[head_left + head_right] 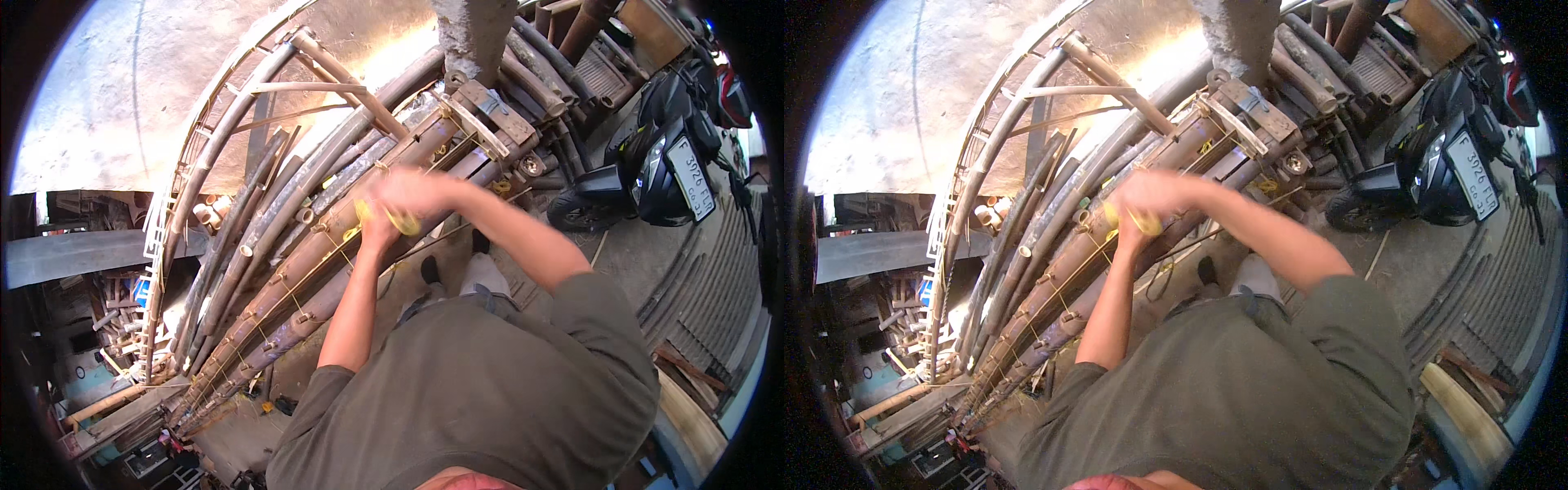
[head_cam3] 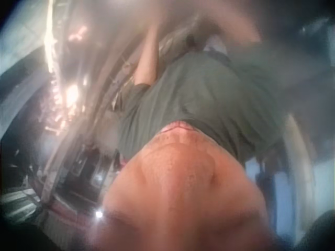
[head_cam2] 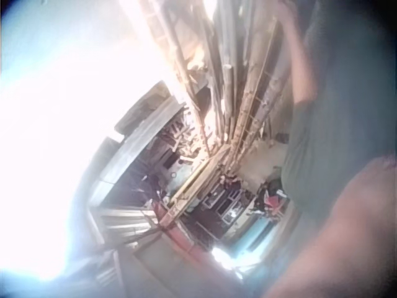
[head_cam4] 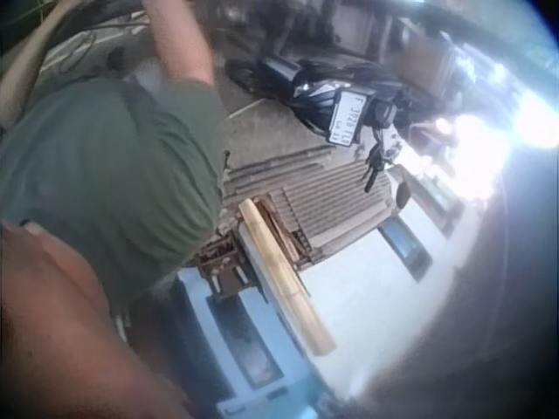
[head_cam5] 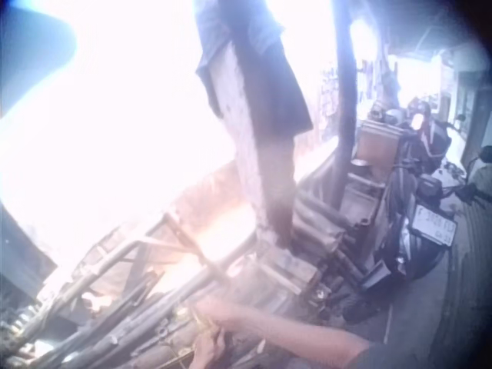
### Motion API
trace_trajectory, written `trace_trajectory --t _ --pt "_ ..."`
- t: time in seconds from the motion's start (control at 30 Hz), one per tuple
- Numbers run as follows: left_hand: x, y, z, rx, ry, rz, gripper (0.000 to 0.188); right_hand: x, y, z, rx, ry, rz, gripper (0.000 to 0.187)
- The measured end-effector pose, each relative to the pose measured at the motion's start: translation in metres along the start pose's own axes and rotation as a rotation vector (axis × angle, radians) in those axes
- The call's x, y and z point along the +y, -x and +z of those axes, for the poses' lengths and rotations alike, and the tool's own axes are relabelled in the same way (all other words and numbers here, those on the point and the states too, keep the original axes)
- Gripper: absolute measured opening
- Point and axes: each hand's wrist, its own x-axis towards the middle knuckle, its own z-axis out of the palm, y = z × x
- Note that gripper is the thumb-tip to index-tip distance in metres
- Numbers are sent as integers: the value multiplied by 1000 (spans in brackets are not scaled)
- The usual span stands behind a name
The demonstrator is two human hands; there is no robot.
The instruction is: The person repeatedly picks up thin bamboo strips from the floor and ties them with yellow string around a horizontal bamboo frame. The person walks back and forth to retrieve strips and secures them at regular intervals along the frame.
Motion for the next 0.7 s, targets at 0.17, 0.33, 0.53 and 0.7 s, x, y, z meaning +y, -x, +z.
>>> trace_trajectory --t 0.17,0.33,0.53,0.7 --pt "16 -11 -3 71 183 5 21 40 81 122 248 554 -51 37" --pt "46 -117 -51 232 668 41 25 35 80 121 359 394 -40 39" --pt "-56 -175 6 -18 -366 -179 32 41 116 93 562 -113 -128 31" --pt "77 -158 15 9 -367 63 30 152 176 69 955 -1035 528 30"
